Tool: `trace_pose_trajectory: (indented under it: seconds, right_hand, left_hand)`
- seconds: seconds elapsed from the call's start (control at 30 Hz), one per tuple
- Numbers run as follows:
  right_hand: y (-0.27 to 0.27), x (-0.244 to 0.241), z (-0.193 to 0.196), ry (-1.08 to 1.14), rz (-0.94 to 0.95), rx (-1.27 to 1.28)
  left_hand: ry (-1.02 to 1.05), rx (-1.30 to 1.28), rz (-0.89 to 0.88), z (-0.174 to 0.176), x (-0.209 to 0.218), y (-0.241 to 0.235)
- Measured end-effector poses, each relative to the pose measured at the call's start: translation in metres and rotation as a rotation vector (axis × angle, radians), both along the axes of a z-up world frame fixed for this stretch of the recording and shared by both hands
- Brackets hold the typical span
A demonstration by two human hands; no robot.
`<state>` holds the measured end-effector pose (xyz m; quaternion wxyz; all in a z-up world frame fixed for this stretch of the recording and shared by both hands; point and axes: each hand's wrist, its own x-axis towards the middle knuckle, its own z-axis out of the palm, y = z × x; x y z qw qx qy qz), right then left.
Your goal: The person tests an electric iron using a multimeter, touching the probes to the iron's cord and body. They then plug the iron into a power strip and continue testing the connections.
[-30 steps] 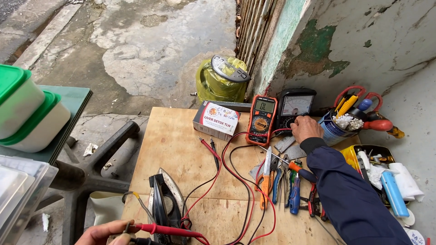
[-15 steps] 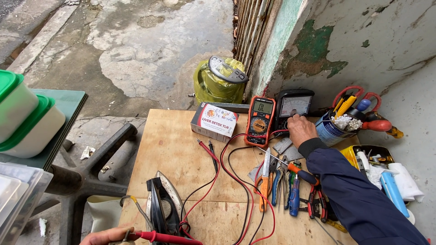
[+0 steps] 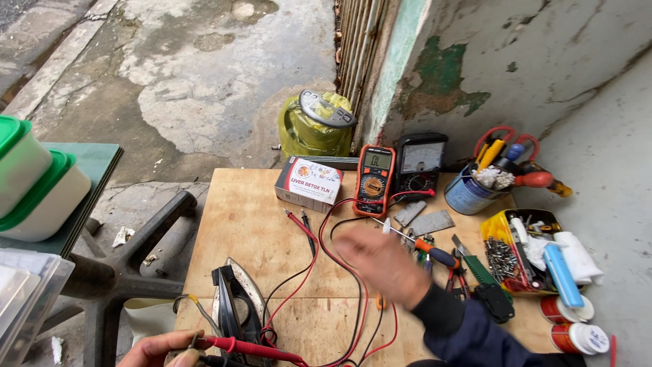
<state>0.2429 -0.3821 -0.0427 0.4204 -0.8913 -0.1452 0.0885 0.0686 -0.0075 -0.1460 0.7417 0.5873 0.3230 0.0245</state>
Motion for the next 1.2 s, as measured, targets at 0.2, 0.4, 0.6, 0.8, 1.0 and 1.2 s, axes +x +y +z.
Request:
trace_pose_trajectory:
  seconds: [0.2,0.4,0.6,0.8,1.0,1.2]
  right_hand:
    - [0.081,-0.100,0.082,0.192,0.359,0.162]
    - [0.109,-0.140,0.077,0.742,0.222,0.458]
    - [0.128,-0.155,0.040,0.609,0.188,0.698]
    - [0.135,-0.158,0.040,0.529,0.219,0.691]
    - [0.142,-0.155,0.038,0.533,0.148,0.641]
    - [0.148,-0.156,0.042,0.438,0.071,0.492]
  left_hand:
    - [-0.151,0.194,-0.028,0.058,-0.014,-0.043]
    - [-0.169,0.129,-0.009,0.064,-0.028,-0.029]
    - [-0.160,0.119,0.012,0.062,-0.038,-0.011]
    - [-0.089,0.158,0.011,0.052,-0.047,0.006]
    - [-0.204,0.200,0.035,0.048,-0.041,0.000]
    - [-0.270,0.261,0.048,0.048,-0.038,-0.006]
